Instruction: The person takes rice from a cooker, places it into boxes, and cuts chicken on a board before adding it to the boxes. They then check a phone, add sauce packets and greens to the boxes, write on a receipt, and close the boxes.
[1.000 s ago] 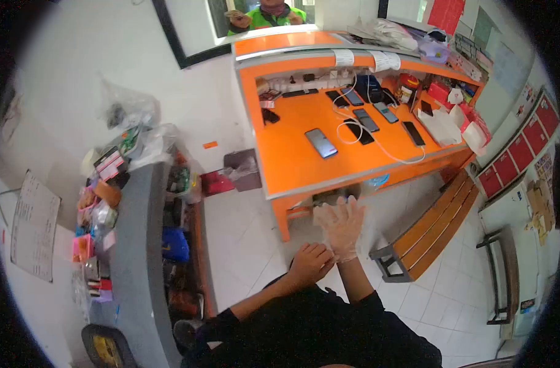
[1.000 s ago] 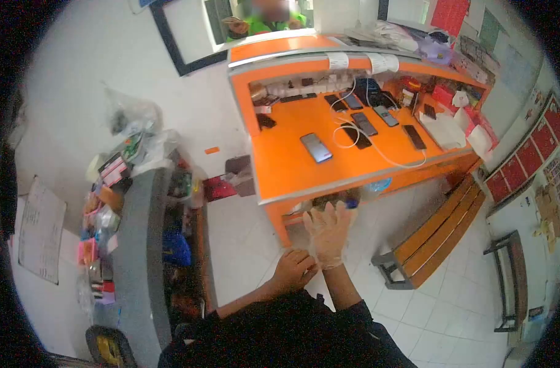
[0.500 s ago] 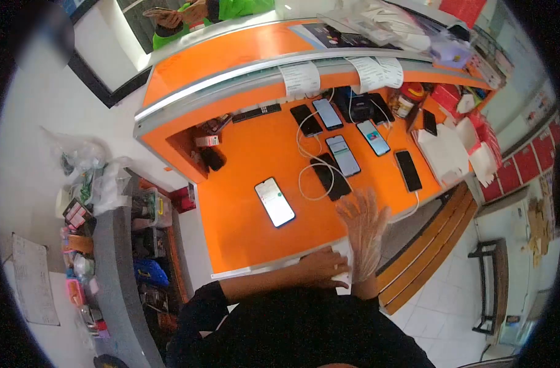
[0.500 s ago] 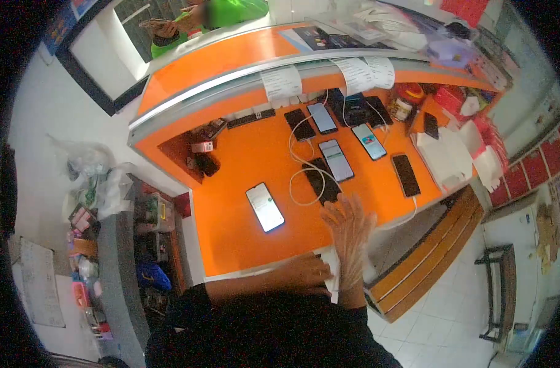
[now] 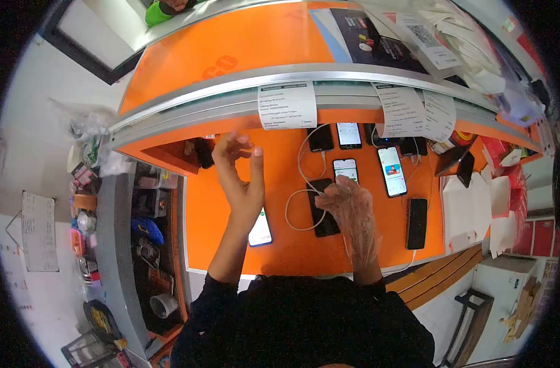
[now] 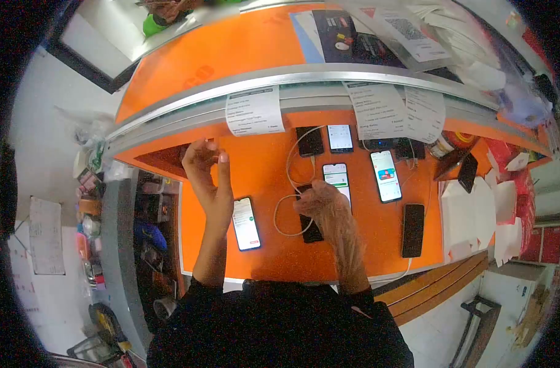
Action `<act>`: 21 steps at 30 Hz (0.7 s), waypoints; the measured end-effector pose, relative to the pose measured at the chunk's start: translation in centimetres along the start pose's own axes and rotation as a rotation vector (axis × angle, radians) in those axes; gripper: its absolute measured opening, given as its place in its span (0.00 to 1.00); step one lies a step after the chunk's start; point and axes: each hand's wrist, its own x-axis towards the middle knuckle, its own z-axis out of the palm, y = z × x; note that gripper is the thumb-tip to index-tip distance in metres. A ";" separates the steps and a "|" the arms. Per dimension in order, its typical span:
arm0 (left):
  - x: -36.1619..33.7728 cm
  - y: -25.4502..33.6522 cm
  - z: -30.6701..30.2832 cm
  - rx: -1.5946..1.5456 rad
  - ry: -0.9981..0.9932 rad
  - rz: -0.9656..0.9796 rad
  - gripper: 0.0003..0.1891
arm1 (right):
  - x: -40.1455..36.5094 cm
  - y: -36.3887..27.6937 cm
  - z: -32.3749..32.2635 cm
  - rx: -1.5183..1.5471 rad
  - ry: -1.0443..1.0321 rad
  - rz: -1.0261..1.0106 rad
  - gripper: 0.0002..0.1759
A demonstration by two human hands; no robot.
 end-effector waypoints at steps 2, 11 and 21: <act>-0.2 0.0 0.7 0.039 0.025 0.024 0.22 | -0.2 0.3 -0.6 -0.003 0.007 -0.029 0.30; -0.3 0.7 4.4 0.113 0.147 0.076 0.29 | -2.2 -2.5 -4.7 0.091 0.064 -0.003 0.30; 1.4 0.9 3.9 -0.128 0.027 -0.172 0.31 | -2.8 -3.7 -3.7 0.013 0.154 -0.108 0.31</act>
